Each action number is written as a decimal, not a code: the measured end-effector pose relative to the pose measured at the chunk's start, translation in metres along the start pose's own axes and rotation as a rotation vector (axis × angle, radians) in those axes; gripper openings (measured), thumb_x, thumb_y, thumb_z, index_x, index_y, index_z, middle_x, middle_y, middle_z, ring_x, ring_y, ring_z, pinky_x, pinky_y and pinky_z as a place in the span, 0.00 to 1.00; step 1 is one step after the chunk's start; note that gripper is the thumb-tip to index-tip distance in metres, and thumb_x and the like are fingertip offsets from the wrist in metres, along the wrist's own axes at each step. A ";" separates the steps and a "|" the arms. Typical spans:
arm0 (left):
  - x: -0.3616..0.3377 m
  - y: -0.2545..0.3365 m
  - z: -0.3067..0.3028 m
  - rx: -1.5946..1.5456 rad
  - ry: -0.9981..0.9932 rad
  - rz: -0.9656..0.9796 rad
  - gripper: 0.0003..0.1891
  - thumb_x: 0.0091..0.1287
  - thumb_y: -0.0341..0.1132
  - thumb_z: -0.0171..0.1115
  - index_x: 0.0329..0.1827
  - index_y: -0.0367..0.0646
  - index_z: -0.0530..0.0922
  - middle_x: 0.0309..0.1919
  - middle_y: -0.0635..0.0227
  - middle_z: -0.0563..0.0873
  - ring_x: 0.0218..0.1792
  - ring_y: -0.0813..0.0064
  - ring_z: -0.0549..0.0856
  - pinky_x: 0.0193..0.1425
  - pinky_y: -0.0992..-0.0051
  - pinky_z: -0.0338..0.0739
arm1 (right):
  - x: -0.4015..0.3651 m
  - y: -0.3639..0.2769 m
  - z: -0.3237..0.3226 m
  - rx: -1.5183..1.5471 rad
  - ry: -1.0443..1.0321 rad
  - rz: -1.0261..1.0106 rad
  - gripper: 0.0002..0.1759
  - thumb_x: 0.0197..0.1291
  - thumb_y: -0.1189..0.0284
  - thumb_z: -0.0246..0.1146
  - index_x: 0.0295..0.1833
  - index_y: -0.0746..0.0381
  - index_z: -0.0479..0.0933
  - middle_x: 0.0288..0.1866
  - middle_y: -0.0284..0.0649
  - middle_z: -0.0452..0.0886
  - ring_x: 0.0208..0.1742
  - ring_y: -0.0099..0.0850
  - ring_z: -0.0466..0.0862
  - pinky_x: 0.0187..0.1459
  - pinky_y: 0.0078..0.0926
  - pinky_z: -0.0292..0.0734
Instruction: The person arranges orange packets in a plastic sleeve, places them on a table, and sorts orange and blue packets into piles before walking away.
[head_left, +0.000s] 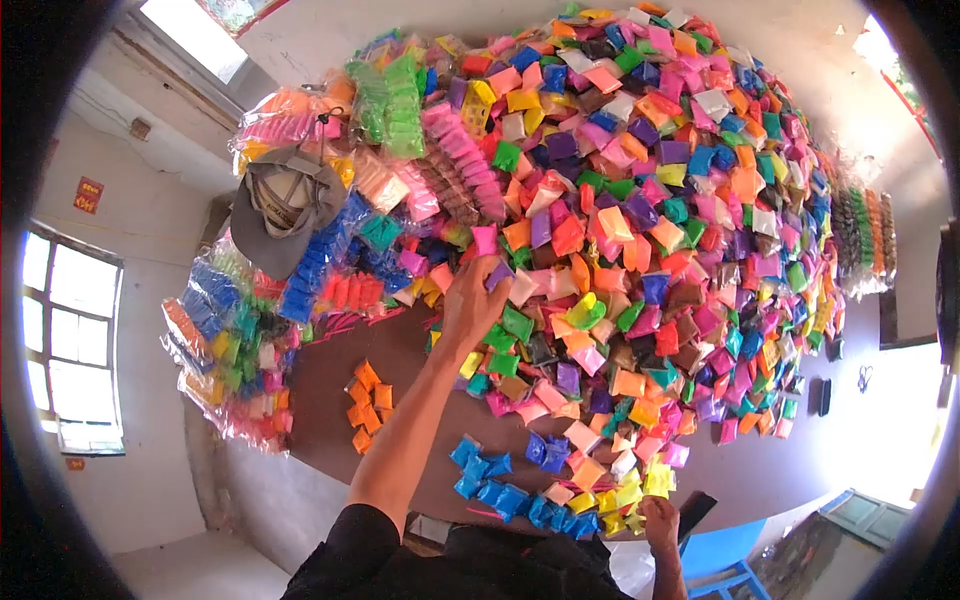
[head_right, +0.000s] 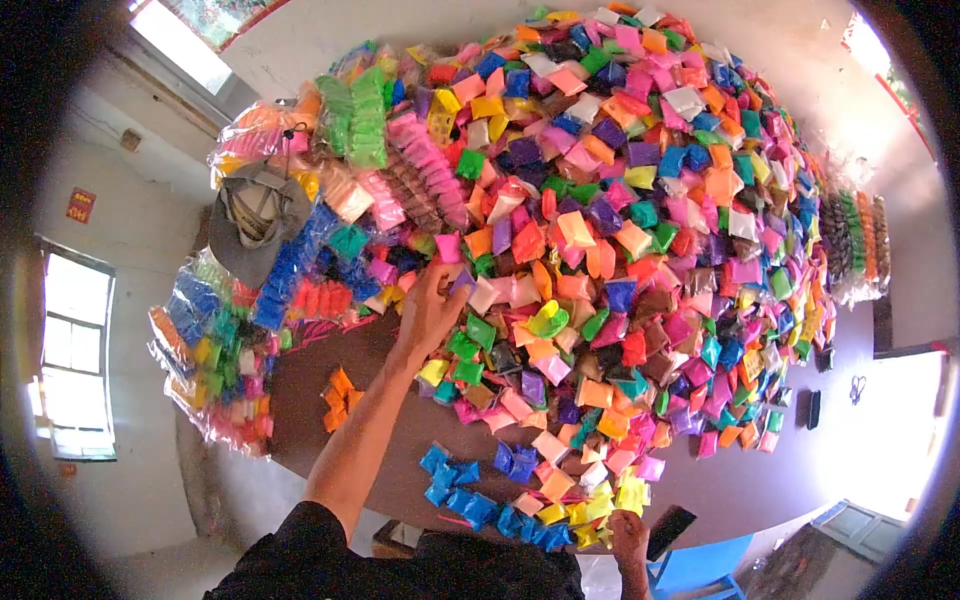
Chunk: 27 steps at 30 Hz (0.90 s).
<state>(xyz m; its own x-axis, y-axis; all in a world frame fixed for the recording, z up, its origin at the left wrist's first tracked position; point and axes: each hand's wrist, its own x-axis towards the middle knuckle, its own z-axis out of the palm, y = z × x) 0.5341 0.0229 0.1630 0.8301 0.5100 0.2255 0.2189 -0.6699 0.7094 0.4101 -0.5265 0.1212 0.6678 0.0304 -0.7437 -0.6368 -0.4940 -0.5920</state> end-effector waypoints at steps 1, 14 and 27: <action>0.006 0.001 0.003 0.011 0.013 0.000 0.21 0.65 0.34 0.71 0.59 0.39 0.78 0.51 0.50 0.86 0.48 0.48 0.88 0.53 0.55 0.83 | 0.004 -0.003 0.000 0.013 -0.004 0.010 0.16 0.72 0.65 0.64 0.52 0.66 0.84 0.42 0.37 0.88 0.41 0.26 0.88 0.38 0.24 0.84; 0.047 -0.011 0.029 0.216 0.069 0.116 0.24 0.60 0.29 0.73 0.61 0.39 0.79 0.49 0.54 0.87 0.50 0.51 0.87 0.56 0.57 0.82 | 0.025 -0.004 -0.010 -0.009 -0.067 0.016 0.17 0.73 0.62 0.63 0.53 0.67 0.83 0.42 0.37 0.87 0.42 0.27 0.88 0.38 0.24 0.84; -0.114 0.125 0.077 -0.385 -0.577 0.141 0.22 0.65 0.42 0.75 0.58 0.44 0.82 0.54 0.60 0.87 0.51 0.62 0.88 0.53 0.65 0.86 | 0.056 -0.171 0.103 0.935 -0.448 -0.028 0.24 0.78 0.61 0.58 0.72 0.61 0.69 0.54 0.45 0.87 0.51 0.37 0.89 0.48 0.33 0.88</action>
<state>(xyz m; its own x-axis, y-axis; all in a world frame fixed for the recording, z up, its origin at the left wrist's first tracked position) 0.5062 -0.1602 0.1747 0.9998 -0.0061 0.0180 -0.0189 -0.4156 0.9094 0.5168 -0.3506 0.1487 0.6043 0.4460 -0.6602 -0.7958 0.3779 -0.4731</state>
